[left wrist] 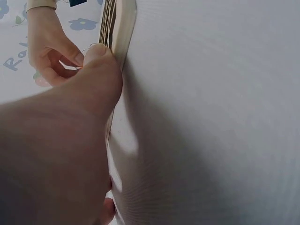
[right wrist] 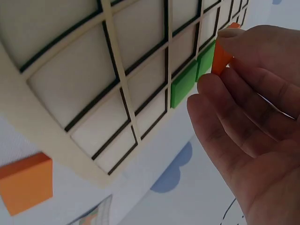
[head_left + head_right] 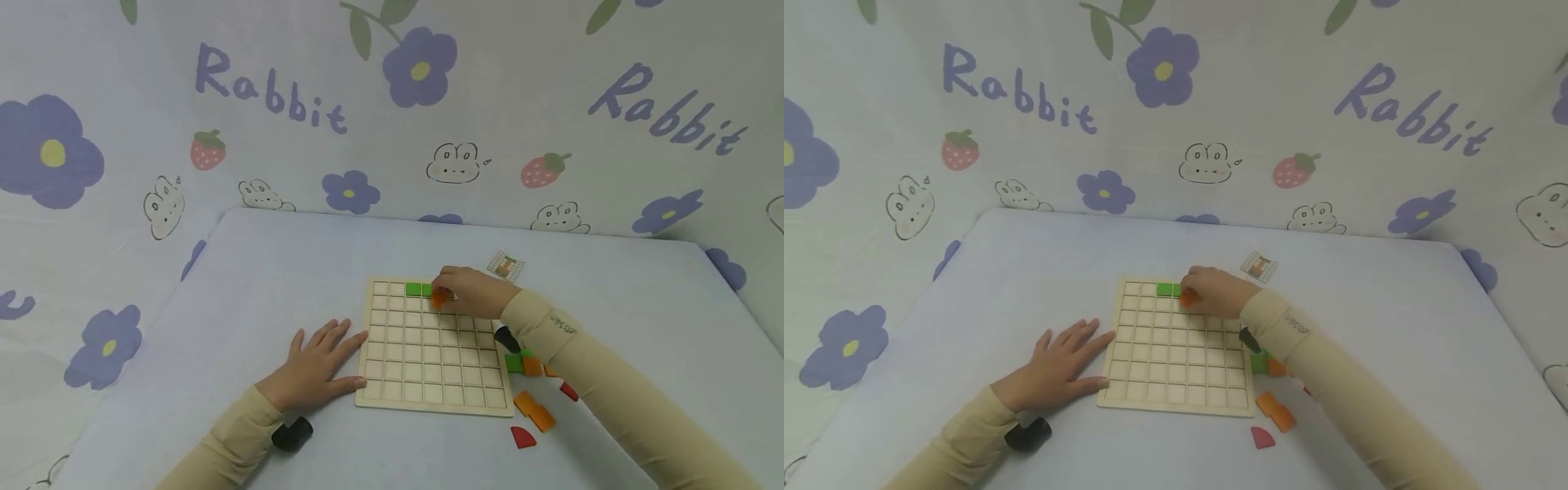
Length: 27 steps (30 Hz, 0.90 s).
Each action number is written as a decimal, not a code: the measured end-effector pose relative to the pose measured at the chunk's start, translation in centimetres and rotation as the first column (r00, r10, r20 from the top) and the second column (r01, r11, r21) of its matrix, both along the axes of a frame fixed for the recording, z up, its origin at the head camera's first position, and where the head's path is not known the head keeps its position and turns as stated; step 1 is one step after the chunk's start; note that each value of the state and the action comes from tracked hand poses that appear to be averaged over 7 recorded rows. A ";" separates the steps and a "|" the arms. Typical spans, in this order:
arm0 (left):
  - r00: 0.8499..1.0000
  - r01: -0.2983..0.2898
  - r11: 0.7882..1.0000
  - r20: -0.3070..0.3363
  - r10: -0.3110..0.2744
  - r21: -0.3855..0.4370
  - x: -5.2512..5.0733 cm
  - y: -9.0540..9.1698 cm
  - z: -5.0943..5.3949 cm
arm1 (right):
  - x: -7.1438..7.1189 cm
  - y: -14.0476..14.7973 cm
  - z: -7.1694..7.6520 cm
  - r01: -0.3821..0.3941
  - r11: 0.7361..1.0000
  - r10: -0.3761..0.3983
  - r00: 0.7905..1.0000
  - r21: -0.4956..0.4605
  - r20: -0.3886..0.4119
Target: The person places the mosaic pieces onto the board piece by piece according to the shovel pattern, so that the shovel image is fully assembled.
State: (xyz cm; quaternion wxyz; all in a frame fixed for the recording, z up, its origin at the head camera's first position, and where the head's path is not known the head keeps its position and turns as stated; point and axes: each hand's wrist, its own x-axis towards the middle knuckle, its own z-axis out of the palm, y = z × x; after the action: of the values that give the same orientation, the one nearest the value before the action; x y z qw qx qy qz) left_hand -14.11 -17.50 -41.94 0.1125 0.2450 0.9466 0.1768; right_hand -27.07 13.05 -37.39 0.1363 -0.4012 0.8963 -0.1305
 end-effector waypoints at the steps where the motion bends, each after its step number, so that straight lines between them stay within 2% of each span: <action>1: 1.000 -0.003 1.000 -0.001 0.003 -0.001 0.0 0.0 0.0 | 0.0 -0.2 -0.2 -0.008 1.000 0.008 1.000 0.006 -0.004; 13: 1.000 -0.007 1.000 0.006 0.007 -0.029 -0.2 0.1 -0.5 | -0.2 -0.8 -1.8 -0.061 0.998 0.062 0.997 0.006 -0.047; 19: 1.000 -0.010 1.000 0.003 0.010 -0.007 -0.2 -0.1 -0.9 | -0.1 -0.8 -1.8 -0.054 0.998 0.053 0.998 -0.012 -0.034; 27: 1.000 -0.009 1.000 -0.004 0.009 0.013 -0.1 -0.1 -0.8 | -0.1 -1.0 -1.5 -0.057 0.998 0.057 0.998 -0.018 -0.028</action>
State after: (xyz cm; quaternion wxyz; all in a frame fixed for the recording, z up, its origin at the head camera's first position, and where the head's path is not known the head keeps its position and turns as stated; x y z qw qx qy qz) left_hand -14.18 -17.61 -42.70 0.1083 0.2418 0.9467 0.1831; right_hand -27.13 12.09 -38.86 0.1238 -0.4298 0.8850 -0.1295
